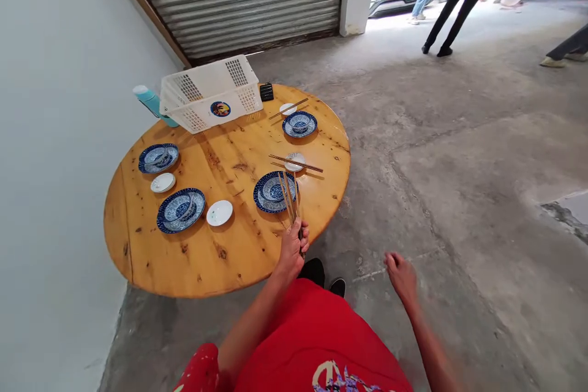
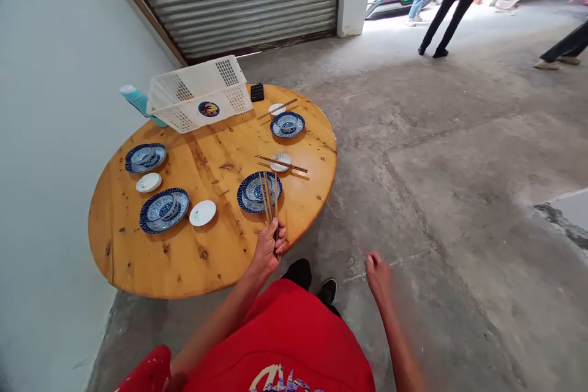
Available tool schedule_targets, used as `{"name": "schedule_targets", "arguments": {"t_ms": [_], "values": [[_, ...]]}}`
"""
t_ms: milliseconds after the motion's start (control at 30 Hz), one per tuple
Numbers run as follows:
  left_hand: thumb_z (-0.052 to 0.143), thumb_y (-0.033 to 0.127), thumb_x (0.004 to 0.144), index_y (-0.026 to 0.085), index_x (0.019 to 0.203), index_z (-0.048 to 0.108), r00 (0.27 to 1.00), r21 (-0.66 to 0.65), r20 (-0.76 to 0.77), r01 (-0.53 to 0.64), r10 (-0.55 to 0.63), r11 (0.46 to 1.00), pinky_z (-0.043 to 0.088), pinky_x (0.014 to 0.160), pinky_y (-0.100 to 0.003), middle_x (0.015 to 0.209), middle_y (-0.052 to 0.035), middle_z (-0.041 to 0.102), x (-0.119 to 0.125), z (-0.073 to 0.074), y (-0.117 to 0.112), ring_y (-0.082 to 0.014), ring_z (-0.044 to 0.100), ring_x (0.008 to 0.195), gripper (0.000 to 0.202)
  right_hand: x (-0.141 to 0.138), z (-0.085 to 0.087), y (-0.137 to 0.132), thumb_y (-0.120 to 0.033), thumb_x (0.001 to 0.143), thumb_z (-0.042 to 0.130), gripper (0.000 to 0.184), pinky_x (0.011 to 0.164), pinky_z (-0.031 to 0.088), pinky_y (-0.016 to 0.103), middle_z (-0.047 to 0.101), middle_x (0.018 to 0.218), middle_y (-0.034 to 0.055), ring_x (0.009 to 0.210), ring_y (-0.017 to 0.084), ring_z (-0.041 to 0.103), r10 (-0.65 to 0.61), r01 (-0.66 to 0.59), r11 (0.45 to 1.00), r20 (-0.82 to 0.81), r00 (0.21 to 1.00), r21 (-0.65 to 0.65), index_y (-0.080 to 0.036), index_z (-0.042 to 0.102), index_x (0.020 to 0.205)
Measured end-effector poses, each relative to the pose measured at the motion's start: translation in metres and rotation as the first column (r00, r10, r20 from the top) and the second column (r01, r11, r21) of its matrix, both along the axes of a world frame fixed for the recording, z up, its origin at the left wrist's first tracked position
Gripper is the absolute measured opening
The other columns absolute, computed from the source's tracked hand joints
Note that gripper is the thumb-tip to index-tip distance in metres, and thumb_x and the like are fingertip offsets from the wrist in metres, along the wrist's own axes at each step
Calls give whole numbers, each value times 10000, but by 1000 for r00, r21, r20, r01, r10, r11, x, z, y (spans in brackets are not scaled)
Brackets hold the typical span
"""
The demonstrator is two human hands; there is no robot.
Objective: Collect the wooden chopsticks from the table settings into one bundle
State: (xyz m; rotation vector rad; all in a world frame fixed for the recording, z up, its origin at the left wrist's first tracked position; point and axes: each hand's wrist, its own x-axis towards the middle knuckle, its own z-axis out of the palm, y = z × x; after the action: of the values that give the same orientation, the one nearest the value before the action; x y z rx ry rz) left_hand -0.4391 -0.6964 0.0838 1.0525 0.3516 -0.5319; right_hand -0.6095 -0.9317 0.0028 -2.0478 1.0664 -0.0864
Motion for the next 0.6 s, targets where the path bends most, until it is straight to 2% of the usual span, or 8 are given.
{"name": "schedule_targets", "arguments": {"t_ms": [100, 200, 267, 433, 600], "values": [[750, 568, 704, 172, 811, 524, 999, 20, -14, -29, 29, 999, 218, 343, -156, 581, 86, 450, 7, 4, -9, -2, 289, 365, 468, 89, 23, -23, -374, 877, 374, 375, 706, 405, 289, 704, 870, 98, 785, 213, 619, 294, -274, 945, 100, 951, -177, -169, 687, 872], [759, 567, 692, 173, 801, 527, 997, 35, -26, -69, 70, 997, 245, 361, -158, 577, 86, 449, 23, 3, -22, -5, 302, 374, 470, 164, 41, -27, -358, 921, 364, 378, 773, 424, 298, 698, 973, 93, 835, 202, 612, 453, -393, 868, 156, 878, -304, -172, 687, 985], [765, 568, 680, 172, 797, 533, 995, 25, -27, -100, 101, 995, 253, 371, -158, 581, 82, 461, 36, -1, -32, -7, 320, 381, 473, 206, 47, -25, -340, 940, 371, 362, 827, 435, 310, 685, 1004, 98, 888, 208, 609, 551, -470, 799, 142, 823, -376, -162, 671, 1036], [764, 581, 666, 172, 797, 552, 979, -8, -48, -199, 198, 980, 261, 385, -163, 598, 63, 501, 68, -11, -59, -17, 365, 398, 478, 291, 50, -13, -336, 965, 431, 363, 940, 419, 338, 633, 1158, 145, 1083, 253, 564, 707, -623, 613, -15, 707, -486, -104, 590, 1194], [738, 587, 692, 169, 796, 570, 961, 27, -59, -269, 270, 963, 241, 386, -169, 600, 50, 511, 96, -13, -76, -25, 385, 404, 462, 349, 47, 10, -399, 971, 477, 402, 848, 460, 337, 617, 1179, 182, 1078, 281, 595, 748, -772, 439, -288, 598, -460, -97, 536, 1230]]}}
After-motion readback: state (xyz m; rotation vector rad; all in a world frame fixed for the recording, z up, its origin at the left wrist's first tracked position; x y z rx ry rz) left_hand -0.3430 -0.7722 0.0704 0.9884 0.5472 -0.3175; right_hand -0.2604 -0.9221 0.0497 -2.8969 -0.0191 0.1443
